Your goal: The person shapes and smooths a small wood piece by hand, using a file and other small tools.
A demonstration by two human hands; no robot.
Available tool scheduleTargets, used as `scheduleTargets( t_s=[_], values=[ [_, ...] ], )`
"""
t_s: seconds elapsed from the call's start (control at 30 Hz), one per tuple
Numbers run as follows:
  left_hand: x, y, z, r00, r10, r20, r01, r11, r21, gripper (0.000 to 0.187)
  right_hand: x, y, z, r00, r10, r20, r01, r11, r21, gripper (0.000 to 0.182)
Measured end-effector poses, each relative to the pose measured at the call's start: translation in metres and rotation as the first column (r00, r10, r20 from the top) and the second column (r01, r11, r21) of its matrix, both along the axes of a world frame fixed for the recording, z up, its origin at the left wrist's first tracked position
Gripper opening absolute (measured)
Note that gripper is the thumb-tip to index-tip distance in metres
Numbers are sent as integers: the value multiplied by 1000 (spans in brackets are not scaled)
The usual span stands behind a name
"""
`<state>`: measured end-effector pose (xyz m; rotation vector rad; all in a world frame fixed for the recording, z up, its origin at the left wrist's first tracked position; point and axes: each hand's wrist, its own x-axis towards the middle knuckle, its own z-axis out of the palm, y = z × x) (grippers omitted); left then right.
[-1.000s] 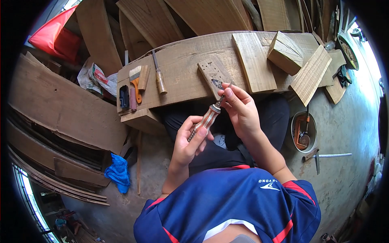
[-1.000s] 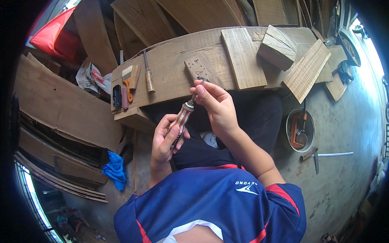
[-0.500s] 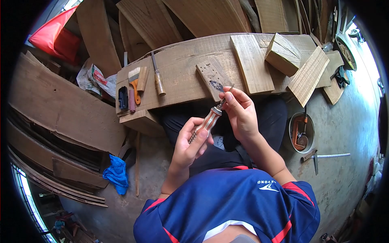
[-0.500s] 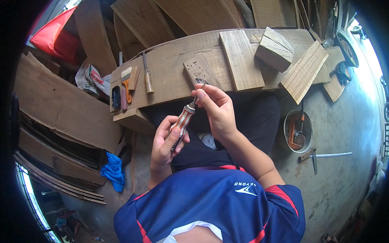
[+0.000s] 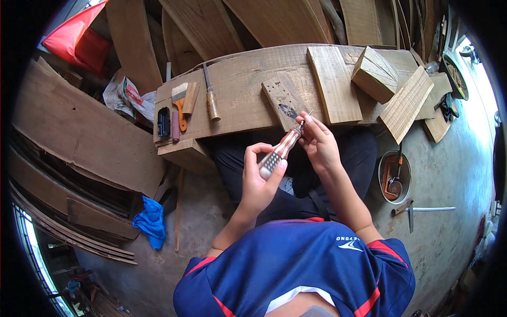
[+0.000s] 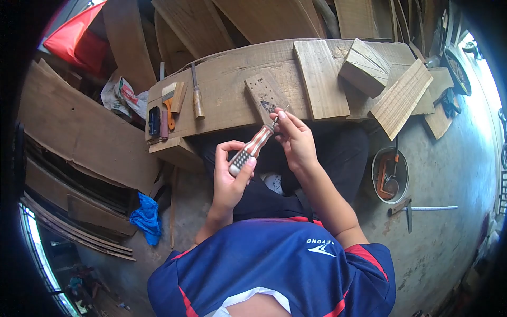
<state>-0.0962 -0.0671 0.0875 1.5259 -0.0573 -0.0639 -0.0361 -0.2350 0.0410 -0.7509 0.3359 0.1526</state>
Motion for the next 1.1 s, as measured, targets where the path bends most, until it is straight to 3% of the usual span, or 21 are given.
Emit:
scheduleTargets(
  t_s=[0.1, 0.27, 0.47, 0.67, 0.9, 1.1],
  values=[
    [2, 2, -6, 998, 35, 51, -27, 989, -145, 35, 2, 2, -23, 983, 120, -141, -110, 991, 76, 30],
    [7, 12, -10, 977, 127, 173, -123, 992, -34, 40, 1, 17, -38, 941, 229, -248, -181, 963, 201, 28],
    [18, 18, -15, 949, 145, 281, -171, 983, 73, 43, 10, 28, -38, 942, 279, -186, -219, 933, 286, 29],
    [31, 14, -14, 935, 74, 346, -152, 967, 203, 42, 14, 31, -40, 939, 326, -112, -276, 905, 324, 41],
    [50, 6, -8, 896, 34, 442, -204, 917, 343, 44, 18, 26, -44, 912, 411, -14, -390, 875, 288, 46],
    [80, 2, -1, 850, -37, 526, -240, 861, 449, 50, 19, 22, -44, 900, 435, -32, -414, 873, 257, 42]
  ],
)
